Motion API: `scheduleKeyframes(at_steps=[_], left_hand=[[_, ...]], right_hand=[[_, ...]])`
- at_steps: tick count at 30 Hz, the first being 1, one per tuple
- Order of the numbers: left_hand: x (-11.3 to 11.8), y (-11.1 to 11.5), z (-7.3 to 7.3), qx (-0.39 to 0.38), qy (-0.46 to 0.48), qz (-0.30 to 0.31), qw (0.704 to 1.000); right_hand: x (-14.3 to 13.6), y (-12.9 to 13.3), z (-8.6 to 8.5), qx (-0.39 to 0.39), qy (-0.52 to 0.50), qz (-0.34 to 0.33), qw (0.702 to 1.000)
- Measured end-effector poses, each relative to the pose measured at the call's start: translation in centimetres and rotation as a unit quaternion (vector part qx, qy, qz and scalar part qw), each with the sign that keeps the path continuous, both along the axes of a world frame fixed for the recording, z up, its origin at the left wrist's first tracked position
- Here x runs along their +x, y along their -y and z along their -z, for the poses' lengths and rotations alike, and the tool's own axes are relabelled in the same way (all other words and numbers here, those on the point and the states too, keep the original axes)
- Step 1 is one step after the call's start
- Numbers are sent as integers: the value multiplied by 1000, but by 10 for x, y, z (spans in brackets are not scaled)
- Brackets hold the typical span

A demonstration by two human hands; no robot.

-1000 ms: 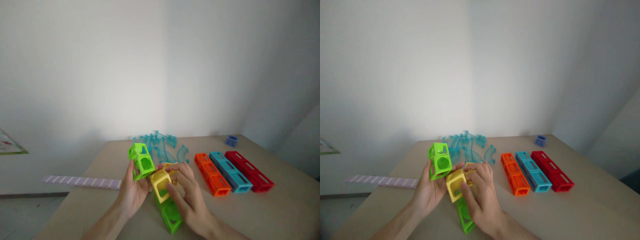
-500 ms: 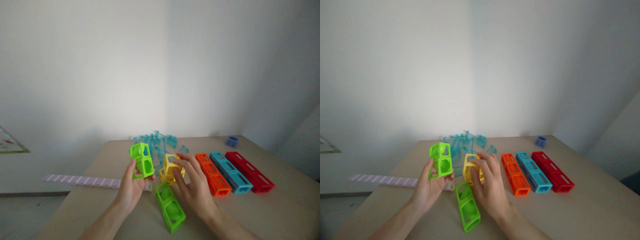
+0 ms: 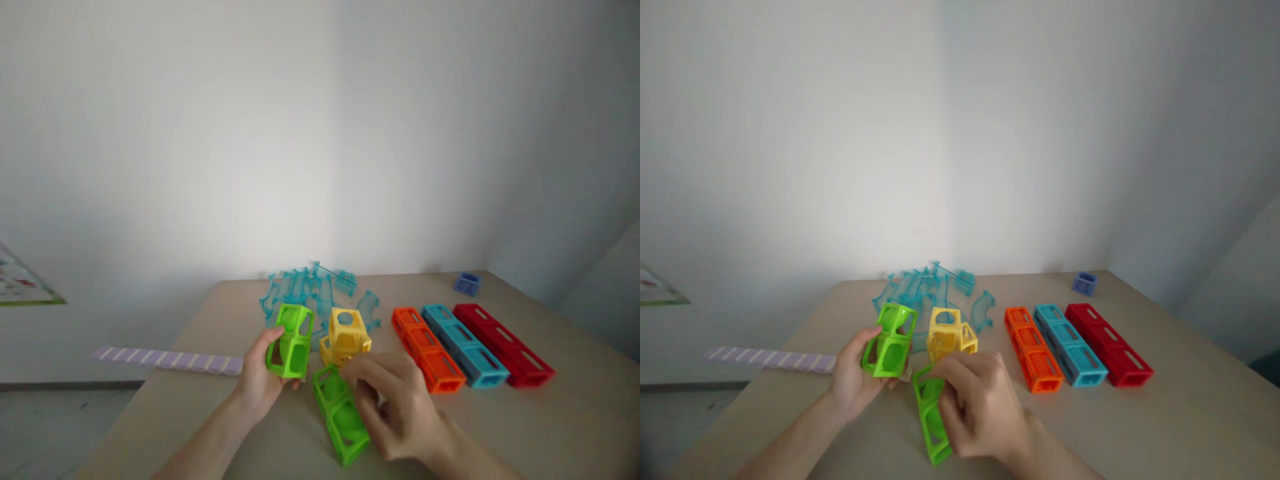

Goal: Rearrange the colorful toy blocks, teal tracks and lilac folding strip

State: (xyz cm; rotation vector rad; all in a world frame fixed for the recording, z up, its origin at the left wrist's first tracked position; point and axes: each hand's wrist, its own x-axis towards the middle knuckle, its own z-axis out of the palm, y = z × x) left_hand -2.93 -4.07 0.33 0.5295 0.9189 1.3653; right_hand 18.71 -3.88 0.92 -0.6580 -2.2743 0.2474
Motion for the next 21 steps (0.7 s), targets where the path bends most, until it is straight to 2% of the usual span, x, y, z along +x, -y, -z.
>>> scheduleKeyframes(at_steps=[4,10,15,21], left_hand=[[-4,1,1,-45,-56,96,993],[-6,2,1,-83,-74,198,974],[-7,3,6,-83,-72,257,960],[-6,4,8,-73,-79,283,953]], right_hand=[[-9,-5,-1,-35,89,38,995],[-16,-8,1,-70,98,70,990],[-19,-8,3,-97,70,92,989],[-20,-12,9,-122,61,122,983]])
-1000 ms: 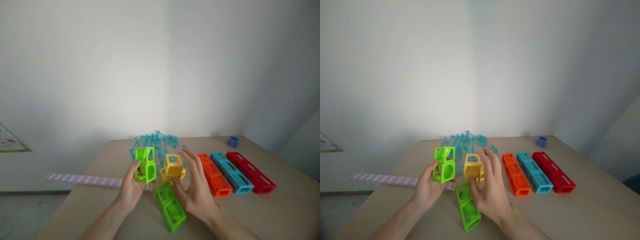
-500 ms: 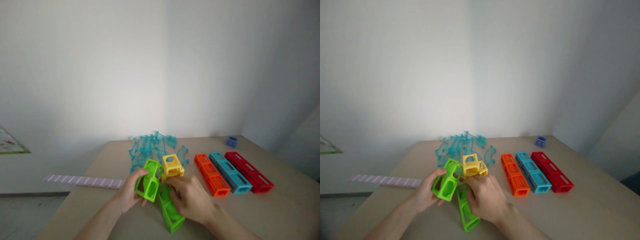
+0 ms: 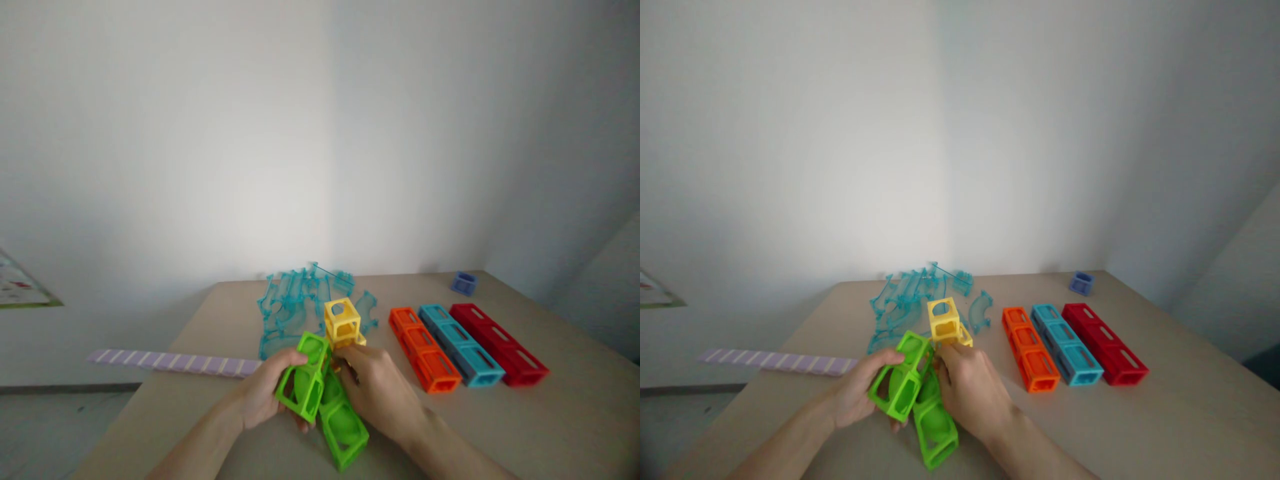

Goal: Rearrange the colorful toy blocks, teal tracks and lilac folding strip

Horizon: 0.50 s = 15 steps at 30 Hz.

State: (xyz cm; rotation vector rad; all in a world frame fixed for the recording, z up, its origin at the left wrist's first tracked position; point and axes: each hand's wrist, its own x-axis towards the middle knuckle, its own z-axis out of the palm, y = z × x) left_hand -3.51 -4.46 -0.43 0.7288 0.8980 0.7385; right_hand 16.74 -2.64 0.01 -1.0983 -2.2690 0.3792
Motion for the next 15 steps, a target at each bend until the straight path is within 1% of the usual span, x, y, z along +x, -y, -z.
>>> scheduleKeyframes(at_steps=[4,9,11,15], left_hand=[[-1,-3,5,-3,-13,7,1000],[-4,-6,12,-9,-4,36,999],[-4,-6,13,-11,1,40,999],[-6,-5,11,-9,-1,29,1000]], right_hand=[[0,-3,4,-11,21,10,1000],[0,-3,3,-29,39,24,999],[0,-3,1,-36,39,21,998],[0,-3,-3,-51,39,9,998]])
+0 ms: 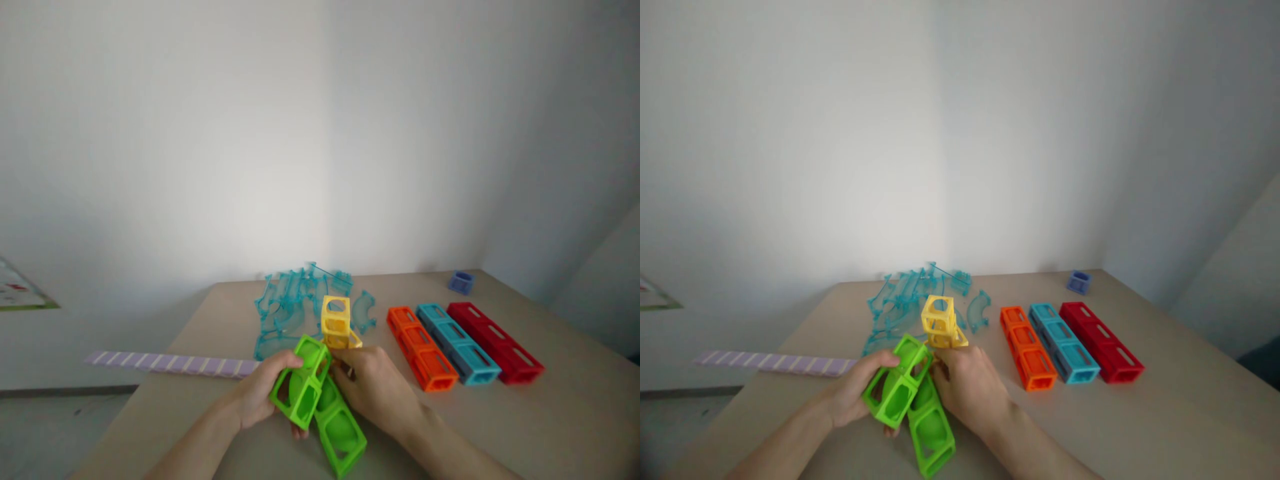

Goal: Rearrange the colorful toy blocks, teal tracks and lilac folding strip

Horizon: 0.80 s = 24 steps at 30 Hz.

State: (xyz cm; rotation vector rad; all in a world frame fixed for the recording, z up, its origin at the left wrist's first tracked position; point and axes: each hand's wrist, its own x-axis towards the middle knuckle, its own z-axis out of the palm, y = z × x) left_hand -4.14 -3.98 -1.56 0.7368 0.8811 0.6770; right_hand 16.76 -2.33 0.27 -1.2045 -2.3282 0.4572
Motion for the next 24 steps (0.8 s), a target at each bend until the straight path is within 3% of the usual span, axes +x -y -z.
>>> scheduleKeyframes(at_steps=[7,14,18,24], left_hand=[[-5,1,-6,-11,-9,12,1000],[-19,18,-24,5,-35,17,999],[-55,46,-26,18,-107,-101,989],[-124,83,-17,-3,-162,-327,931]], right_hand=[[2,-2,3,2,2,-12,1000],[3,-4,5,11,26,20,999],[2,-2,3,19,58,32,998],[0,-2,1,16,83,45,995]])
